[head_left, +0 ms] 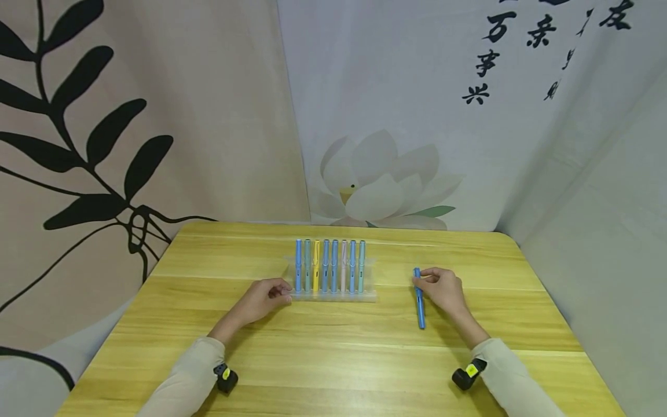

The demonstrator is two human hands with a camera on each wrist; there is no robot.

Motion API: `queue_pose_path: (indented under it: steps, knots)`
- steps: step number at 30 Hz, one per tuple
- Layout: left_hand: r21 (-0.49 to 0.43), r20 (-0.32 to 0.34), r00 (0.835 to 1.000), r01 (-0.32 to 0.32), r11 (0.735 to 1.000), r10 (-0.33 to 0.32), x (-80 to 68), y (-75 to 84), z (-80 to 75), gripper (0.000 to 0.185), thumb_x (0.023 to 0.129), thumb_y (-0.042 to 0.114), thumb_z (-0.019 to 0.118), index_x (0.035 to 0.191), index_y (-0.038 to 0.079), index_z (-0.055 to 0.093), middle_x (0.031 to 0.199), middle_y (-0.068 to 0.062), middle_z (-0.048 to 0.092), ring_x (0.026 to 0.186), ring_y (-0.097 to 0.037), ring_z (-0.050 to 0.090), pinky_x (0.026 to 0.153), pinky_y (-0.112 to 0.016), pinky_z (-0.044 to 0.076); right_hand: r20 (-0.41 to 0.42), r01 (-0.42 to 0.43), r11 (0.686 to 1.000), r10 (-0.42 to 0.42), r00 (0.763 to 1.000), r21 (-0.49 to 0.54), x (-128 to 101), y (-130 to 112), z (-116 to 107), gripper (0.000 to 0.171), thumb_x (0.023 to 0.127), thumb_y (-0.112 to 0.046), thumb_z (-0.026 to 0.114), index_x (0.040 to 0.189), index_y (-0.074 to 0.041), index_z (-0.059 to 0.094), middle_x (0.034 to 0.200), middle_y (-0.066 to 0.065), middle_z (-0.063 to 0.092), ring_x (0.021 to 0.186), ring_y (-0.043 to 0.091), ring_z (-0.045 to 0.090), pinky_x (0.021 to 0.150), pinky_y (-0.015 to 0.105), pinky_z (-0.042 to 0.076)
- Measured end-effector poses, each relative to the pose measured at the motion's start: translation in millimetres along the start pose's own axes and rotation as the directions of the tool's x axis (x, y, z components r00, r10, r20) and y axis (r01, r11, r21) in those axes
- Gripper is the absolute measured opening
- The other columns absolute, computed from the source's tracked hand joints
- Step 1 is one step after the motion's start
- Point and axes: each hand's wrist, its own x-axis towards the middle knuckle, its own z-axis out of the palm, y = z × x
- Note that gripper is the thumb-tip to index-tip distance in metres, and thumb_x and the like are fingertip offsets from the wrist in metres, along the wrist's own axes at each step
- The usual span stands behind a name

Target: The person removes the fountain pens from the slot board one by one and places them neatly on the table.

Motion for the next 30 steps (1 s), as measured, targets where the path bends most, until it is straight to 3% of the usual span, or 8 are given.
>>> queue_pose_path:
  steps: [30]
  knots:
    - [-0.034,0.02,1.0,0.008,0.999,-0.007,0.0,2.4,-2.1,0.016,0.091,0.02,0.066,0.105,0.012,0.066,0.089,0.005,0.063,0.081,-0.011,0.058,0.073,-0.026,0.05,-0.003,-0.01,1.0,0.01,1.0,-0.024,-1.4,-3.9,8.3,0.032,0.082,-0.033,0.075,0.097,-0.005,0.072,0.078,0.005,0.069,0.064,0.016,0.061,0.056,0.03,0.047]
